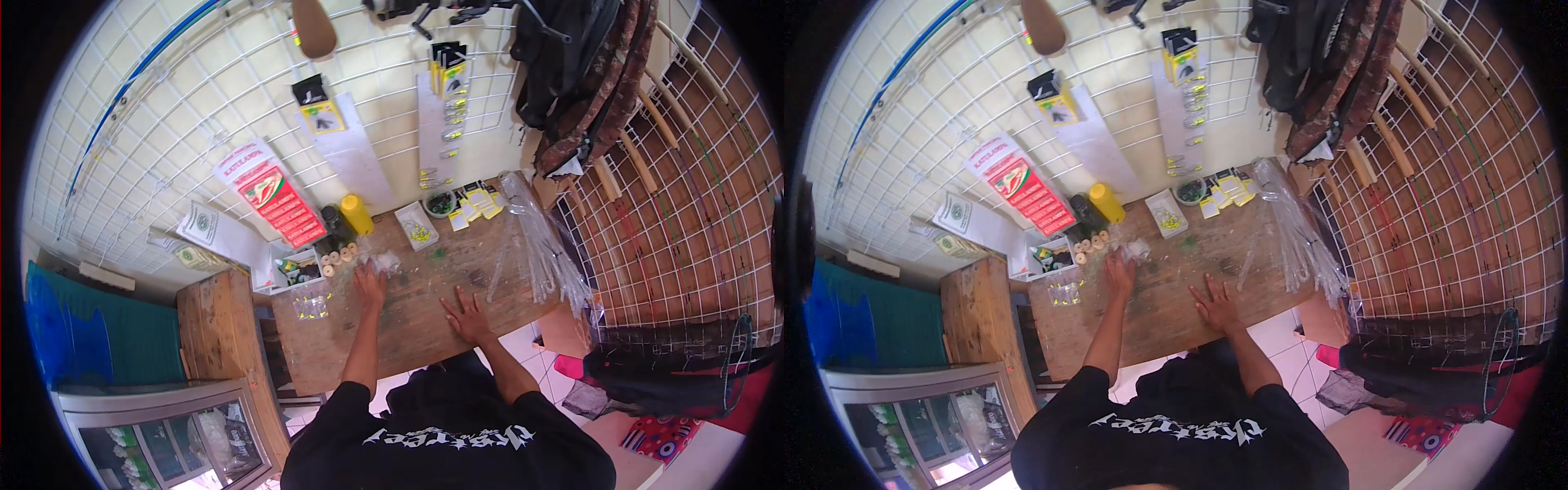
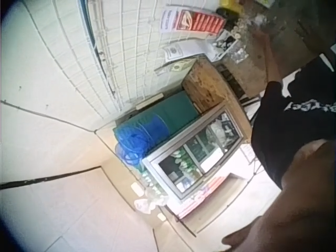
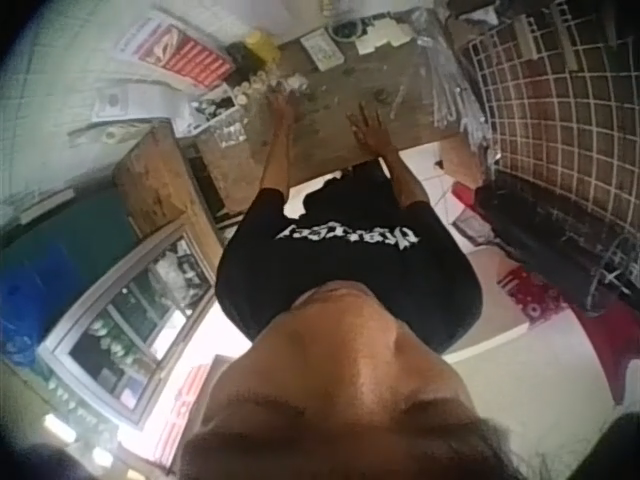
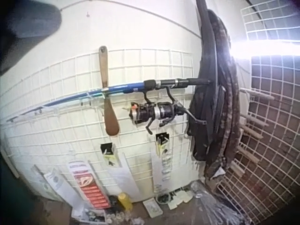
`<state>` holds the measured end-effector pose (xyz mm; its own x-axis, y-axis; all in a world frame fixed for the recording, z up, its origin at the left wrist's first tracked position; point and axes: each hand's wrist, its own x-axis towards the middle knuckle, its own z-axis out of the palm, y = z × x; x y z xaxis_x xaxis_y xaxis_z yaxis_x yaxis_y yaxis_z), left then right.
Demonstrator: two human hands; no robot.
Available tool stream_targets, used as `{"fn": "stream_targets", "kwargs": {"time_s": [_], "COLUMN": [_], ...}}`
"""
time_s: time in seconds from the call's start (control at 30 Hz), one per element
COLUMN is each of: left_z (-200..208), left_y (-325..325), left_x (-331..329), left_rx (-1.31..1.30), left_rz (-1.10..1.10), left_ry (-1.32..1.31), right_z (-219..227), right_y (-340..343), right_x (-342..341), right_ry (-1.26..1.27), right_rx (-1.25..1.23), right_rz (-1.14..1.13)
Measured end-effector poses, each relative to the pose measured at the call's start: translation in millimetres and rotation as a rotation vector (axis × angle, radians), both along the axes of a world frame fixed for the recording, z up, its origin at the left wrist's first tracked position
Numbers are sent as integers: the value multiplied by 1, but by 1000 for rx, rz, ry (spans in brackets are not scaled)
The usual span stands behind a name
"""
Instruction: The person is assembling and preparing fishing tackle, specifically small neon yellow lures or floats, at a workbench.
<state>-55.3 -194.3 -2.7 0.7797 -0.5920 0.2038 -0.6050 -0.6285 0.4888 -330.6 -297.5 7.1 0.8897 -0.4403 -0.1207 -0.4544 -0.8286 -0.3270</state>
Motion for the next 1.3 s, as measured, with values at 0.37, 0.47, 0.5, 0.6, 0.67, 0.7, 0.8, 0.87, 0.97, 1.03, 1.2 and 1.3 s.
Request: {"fn": "stream_targets", "kwargs": {"time_s": [0.37,0.47,0.5,0.6,0.67,0.7,0.8,0.87,0.97,1.03,1.2,1.3], "left_z": [-19,-20,-18,-17,-25,-29,-22,-4,25,47,38,59], "left_y": [-44,-43,-40,-40,-34,-31,-24,-31,-42,-56,-38,-29], "left_x": [8,-5,-8,-15,-17,-15,-12,-16,-32,-47,-97,-138], "left_rx": [75,-85,-93,-138,-164,-248,-272,-234,-342,-265,-717,-707], "left_rz": [158,118,109,53,18,-28,-48,-29,103,261,-220,-201], "left_ry": [105,-32,95,129,32,-105,-101,38,-61,420,964,1012], "right_z": [-1,0,-1,-15,-20,-20,-14,-18,-19,-14,3,19], "right_y": [-8,-9,-9,-8,-7,-8,-11,-15,-28,-39,-53,-56], "right_x": [-4,-6,-7,-11,-10,-8,-6,-7,-8,-9,7,12], "right_ry": [18,33,34,-2,-20,-32,44,56,115,157,-238,-468], "right_rx": [153,177,174,87,95,105,167,167,237,303,857,1335], "right_rz": [39,51,58,71,85,87,95,122,183,219,23,-102]}}
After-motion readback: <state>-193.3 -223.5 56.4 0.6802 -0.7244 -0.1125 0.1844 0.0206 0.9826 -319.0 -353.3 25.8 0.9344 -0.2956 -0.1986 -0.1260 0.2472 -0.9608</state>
